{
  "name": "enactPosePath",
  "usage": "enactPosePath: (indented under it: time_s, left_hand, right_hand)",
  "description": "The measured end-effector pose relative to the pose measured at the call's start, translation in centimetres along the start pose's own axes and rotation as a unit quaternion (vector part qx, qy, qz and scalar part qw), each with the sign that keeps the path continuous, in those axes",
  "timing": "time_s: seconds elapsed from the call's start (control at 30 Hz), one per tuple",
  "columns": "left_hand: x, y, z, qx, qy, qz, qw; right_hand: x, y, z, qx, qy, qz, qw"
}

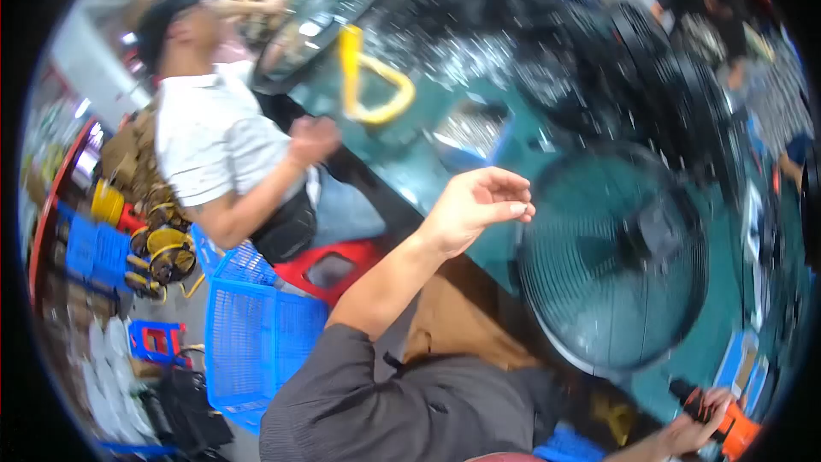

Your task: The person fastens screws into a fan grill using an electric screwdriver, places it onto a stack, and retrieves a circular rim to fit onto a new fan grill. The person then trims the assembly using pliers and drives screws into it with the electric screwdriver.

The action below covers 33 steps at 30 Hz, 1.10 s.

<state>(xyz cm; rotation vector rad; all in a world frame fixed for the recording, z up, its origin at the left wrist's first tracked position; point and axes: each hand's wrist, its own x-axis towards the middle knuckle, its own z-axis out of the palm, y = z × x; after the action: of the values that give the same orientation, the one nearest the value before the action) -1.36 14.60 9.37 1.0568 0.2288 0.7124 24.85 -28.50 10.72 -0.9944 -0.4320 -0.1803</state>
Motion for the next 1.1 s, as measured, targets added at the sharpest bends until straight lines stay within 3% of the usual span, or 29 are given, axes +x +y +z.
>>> enactPosePath:
  time_s: [0.07, 0.17, 0.23, 0.37, 0.9, 1.0, 1.1]
  left_hand:
    - [-3.1, -2.4, 3.2, -0.053, -0.027, -0.045, 0.997]
    - [-7.1, -6.4, 7.2, -0.095, -0.083, -0.127, 0.984]
    - [-8.3, -9.1, 8.6, -0.127, -0.137, -0.1, 0.977]
    - [-9.8, -10.1, 10.2, -0.135, -0.115, -0.165, 0.97]
    - [-9.8, -11.4, 11.2, -0.189, -0.117, -0.261, 0.939]
    - [-10.1, -11.6, 11.8, -0.175, -0.102, -0.264, 0.943]
    - [-10.5, -11.8, 12.7, 0.024, -0.125, -0.087, 0.988]
  right_hand:
    - [-1.2, -2.0, 2.9, 0.114, -0.092, -0.013, 0.989]
    - [-3.6, -3.5, 8.4, 0.222, -0.109, 0.023, 0.969]
    - [-4.6, -2.8, 11.1, 0.265, -0.159, 0.029, 0.951]
    - [-6.1, -1.7, 14.1, 0.25, -0.179, 0.028, 0.951]
    - [-6.9, -0.7, 12.0, 0.231, -0.173, 0.053, 0.956]
    - [-6.8, -0.5, 11.6, 0.23, -0.185, 0.037, 0.955]
    - [-6.9, -0.6, 10.8, 0.21, -0.165, 0.006, 0.964]
